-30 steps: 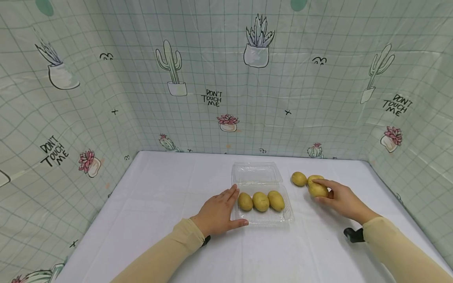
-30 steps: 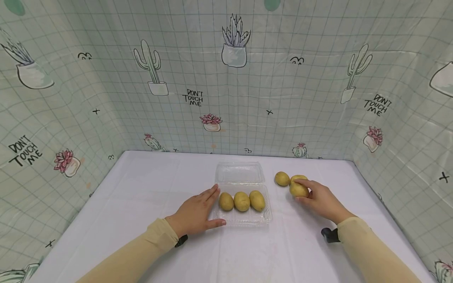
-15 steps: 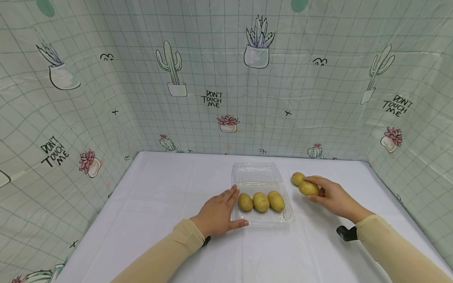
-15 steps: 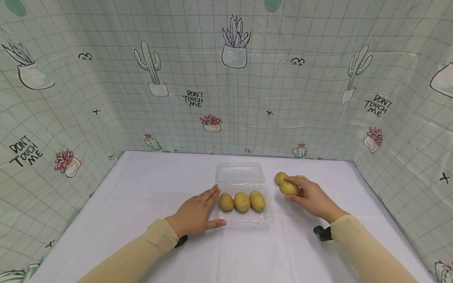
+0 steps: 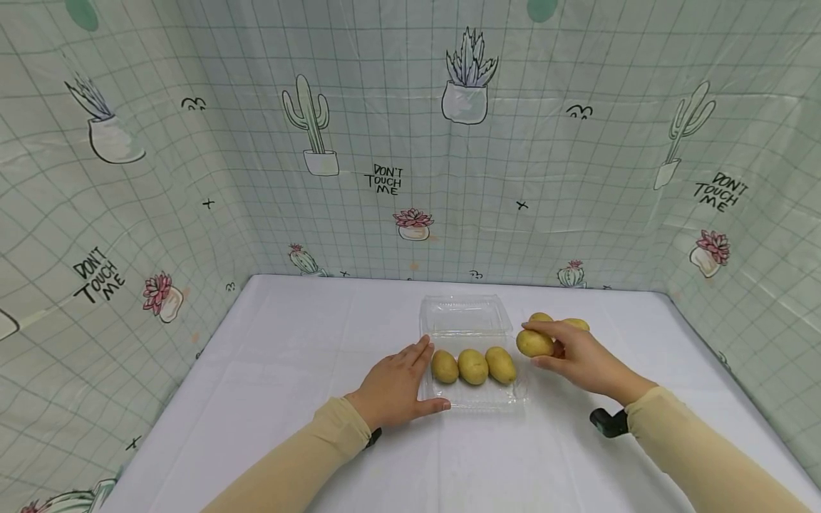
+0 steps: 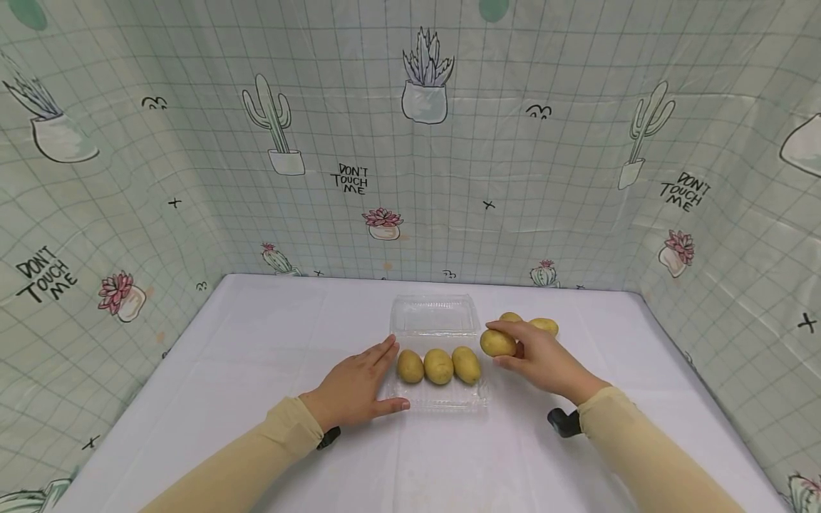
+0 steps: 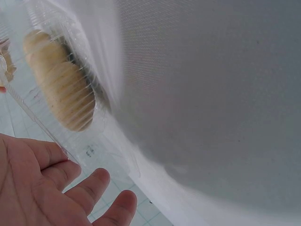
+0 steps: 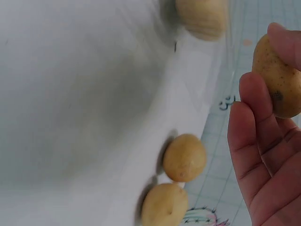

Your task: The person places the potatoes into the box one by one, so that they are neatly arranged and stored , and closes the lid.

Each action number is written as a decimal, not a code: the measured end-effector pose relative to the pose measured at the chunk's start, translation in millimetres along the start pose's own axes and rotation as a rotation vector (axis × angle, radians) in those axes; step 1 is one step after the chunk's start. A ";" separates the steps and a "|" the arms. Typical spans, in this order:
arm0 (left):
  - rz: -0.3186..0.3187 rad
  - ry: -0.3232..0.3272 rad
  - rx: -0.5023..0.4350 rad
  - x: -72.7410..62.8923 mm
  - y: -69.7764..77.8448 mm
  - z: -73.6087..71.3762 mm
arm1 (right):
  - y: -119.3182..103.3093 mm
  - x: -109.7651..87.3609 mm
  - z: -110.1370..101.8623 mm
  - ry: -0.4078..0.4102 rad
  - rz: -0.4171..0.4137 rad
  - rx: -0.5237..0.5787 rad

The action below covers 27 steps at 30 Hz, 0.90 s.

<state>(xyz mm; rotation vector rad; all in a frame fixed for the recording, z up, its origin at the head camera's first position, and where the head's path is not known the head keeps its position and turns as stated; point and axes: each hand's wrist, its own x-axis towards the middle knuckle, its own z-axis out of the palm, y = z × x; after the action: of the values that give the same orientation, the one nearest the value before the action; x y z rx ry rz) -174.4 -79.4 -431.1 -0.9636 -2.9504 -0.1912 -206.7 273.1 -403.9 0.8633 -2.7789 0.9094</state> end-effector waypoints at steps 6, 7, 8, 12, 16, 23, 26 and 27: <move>0.005 0.006 0.005 -0.3 0.4 -0.4 | -14.0 7.1 9.4 -0.026 -0.046 0.035; 0.006 0.007 0.007 -0.3 0.4 -0.3 | -16.5 7.9 10.7 -0.031 -0.049 0.035; 0.007 0.008 0.011 -0.3 0.2 0.1 | -19.0 8.6 11.9 -0.037 -0.049 0.038; 0.010 0.011 0.020 0.2 -0.6 1.8 | -26.2 11.2 16.9 -0.060 -0.057 0.052; 0.009 0.014 0.019 0.5 -1.4 2.5 | -29.9 14.2 22.0 -0.069 -0.091 0.063; 0.007 0.019 0.017 0.6 -1.6 3.1 | -33.6 17.2 32.2 -0.113 -0.104 0.080; 0.007 0.018 0.018 0.8 -1.6 3.5 | -37.7 17.6 36.5 -0.134 -0.100 0.104; 0.006 0.017 0.017 0.8 -1.5 3.6 | -39.1 18.0 38.1 -0.138 -0.099 0.108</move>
<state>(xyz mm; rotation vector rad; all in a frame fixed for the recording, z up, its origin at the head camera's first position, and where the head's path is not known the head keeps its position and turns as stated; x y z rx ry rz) -175.9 -79.7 -434.8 -0.9642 -2.9280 -0.1724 -197.3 216.8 -410.4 1.1107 -2.7919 1.0285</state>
